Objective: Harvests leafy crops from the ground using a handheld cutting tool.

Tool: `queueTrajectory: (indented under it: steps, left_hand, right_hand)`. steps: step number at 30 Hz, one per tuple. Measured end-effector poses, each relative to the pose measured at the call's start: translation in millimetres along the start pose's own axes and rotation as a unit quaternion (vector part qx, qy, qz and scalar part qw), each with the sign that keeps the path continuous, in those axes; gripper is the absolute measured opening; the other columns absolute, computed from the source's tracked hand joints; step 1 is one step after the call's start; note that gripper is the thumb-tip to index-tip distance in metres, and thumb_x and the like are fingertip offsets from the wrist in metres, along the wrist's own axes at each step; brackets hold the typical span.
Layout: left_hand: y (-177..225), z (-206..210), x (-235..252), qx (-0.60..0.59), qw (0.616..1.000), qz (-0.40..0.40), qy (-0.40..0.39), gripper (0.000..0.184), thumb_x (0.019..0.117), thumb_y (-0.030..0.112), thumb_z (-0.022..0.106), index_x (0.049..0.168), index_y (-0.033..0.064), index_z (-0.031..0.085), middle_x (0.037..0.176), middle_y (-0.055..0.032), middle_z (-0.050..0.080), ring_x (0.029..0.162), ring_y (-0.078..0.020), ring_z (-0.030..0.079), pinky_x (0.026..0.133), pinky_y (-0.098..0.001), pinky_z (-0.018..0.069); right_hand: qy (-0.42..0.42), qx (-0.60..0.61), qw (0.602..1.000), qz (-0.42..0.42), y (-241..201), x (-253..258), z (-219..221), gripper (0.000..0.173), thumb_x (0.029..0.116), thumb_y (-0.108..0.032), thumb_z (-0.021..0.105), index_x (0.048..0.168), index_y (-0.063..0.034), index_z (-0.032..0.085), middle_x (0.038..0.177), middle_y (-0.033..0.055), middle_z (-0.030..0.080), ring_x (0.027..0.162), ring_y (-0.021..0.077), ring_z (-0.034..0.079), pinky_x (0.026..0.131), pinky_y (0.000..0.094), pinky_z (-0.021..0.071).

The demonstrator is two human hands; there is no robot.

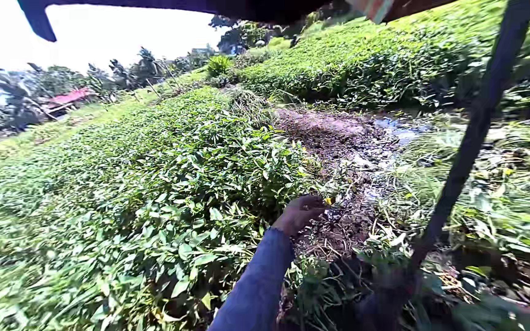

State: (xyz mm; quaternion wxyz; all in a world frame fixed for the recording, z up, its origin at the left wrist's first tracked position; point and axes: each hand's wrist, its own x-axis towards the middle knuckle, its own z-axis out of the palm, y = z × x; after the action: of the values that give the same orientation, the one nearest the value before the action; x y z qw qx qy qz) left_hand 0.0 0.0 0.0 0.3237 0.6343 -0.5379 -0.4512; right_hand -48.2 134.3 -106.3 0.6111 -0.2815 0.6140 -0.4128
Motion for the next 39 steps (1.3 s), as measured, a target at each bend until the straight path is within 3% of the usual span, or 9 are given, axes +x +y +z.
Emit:
queueTrajectory:
  steps: [3, 7, 13, 20, 23, 25, 28, 34, 39]
  left_hand:
    - [-99, -104, -118, 0.028, 0.984, -0.105, 0.138, 0.035, 0.1039, 0.013, 0.061, 0.138, 0.0049, 0.059, 0.126, -0.0148, 0.067, 0.099, -0.0205, 0.068, 0.082, -0.0389, 0.0570]
    - [-177, -189, -346, 0.135, 0.916, -0.246, 0.288, 0.028, 0.1018, 0.015, 0.065, 0.126, 0.0015, 0.065, 0.117, -0.0156, 0.069, 0.091, -0.0198, 0.067, 0.080, -0.0389, 0.0559]
    - [-203, -124, -572, -0.055, 0.889, -0.349, 0.293, 0.021, 0.1043, 0.016, 0.059, 0.108, -0.0035, 0.067, 0.088, -0.0120, 0.073, 0.076, -0.0180, 0.072, 0.071, -0.0366, 0.0619]
    - [-283, 43, -623, -0.045, 0.893, -0.444, 0.047, 0.032, 0.0989, 0.024, 0.069, 0.120, -0.0004, 0.071, 0.116, -0.0219, 0.070, 0.108, -0.0360, 0.068, 0.099, -0.0607, 0.0511]
    - [-307, 83, -647, -0.023, 0.864, -0.502, 0.038, 0.041, 0.0991, 0.024, 0.068, 0.132, 0.0002, 0.065, 0.137, -0.0260, 0.061, 0.128, -0.0423, 0.059, 0.110, -0.0628, 0.0443]
    - [-315, 98, -664, -0.028, 0.837, -0.544, 0.043, 0.043, 0.1004, 0.028, 0.066, 0.132, -0.0003, 0.064, 0.135, -0.0271, 0.062, 0.128, -0.0437, 0.058, 0.109, -0.0641, 0.0438]
    - [-323, 120, -675, -0.050, 0.811, -0.577, 0.079, 0.046, 0.1006, 0.031, 0.065, 0.136, 0.0006, 0.062, 0.138, -0.0264, 0.060, 0.131, -0.0425, 0.056, 0.112, -0.0620, 0.0424]
    - [-311, 105, -665, -0.022, 0.815, -0.509, 0.277, 0.042, 0.1024, 0.028, 0.061, 0.138, 0.0062, 0.064, 0.137, -0.0160, 0.065, 0.131, -0.0281, 0.060, 0.116, -0.0485, 0.0441]
    - [-312, 86, -636, 0.079, 0.842, -0.406, 0.346, 0.037, 0.1045, 0.023, 0.056, 0.138, 0.0091, 0.065, 0.141, -0.0150, 0.063, 0.134, -0.0300, 0.058, 0.116, -0.0490, 0.0438]
  right_hand:
    - [-0.153, -0.027, 0.987, 0.039, 85, -51, 51, 0.042, 0.1092, -0.013, 0.041, 0.147, 0.0047, 0.039, 0.111, 0.0257, 0.063, 0.081, 0.0300, 0.065, 0.072, 0.0476, 0.0557]
    - [-0.329, -0.070, 0.939, 0.071, 84, -77, 63, 0.037, 0.1080, -0.014, 0.039, 0.143, -0.0014, 0.040, 0.102, 0.0115, 0.064, 0.067, 0.0132, 0.059, 0.060, 0.0328, 0.0512]
    - [-0.622, -0.196, 0.757, -0.039, 88, -110, 132, 0.038, 0.1096, -0.034, 0.038, 0.143, -0.0199, 0.050, 0.093, 0.0003, 0.063, 0.062, 0.0073, 0.054, 0.053, 0.0264, 0.0479]
    - [-0.844, -0.410, 0.320, -0.131, 104, -149, 155, 0.025, 0.1074, -0.025, 0.051, 0.126, -0.0206, 0.067, 0.081, 0.0051, 0.067, 0.057, 0.0138, 0.057, 0.051, 0.0306, 0.0493]
    - [-0.823, -0.546, 0.100, -0.117, 137, -170, 122, 0.032, 0.1074, -0.031, 0.053, 0.136, -0.0209, 0.064, 0.109, 0.0104, 0.070, 0.089, 0.0239, 0.066, 0.081, 0.0489, 0.0540]
    - [-0.802, -0.586, 0.020, -0.113, 170, -185, 89, 0.036, 0.1084, -0.029, 0.050, 0.139, -0.0141, 0.061, 0.119, 0.0199, 0.068, 0.106, 0.0361, 0.066, 0.093, 0.0604, 0.0495]
    - [-0.783, -0.613, 0.048, -0.099, 215, -201, 40, 0.043, 0.1099, -0.024, 0.043, 0.147, -0.0040, 0.049, 0.126, 0.0301, 0.062, 0.117, 0.0470, 0.061, 0.099, 0.0656, 0.0455]
    - [-0.740, -0.557, 0.362, -0.103, 250, -185, -10, 0.045, 0.1095, -0.025, 0.038, 0.151, -0.0104, 0.048, 0.127, 0.0205, 0.065, 0.113, 0.0348, 0.066, 0.099, 0.0558, 0.0513]
    - [-0.713, -0.539, 0.447, -0.030, 261, -157, -16, 0.044, 0.1096, -0.028, 0.037, 0.148, -0.0109, 0.051, 0.131, 0.0167, 0.064, 0.113, 0.0277, 0.066, 0.097, 0.0513, 0.0528]
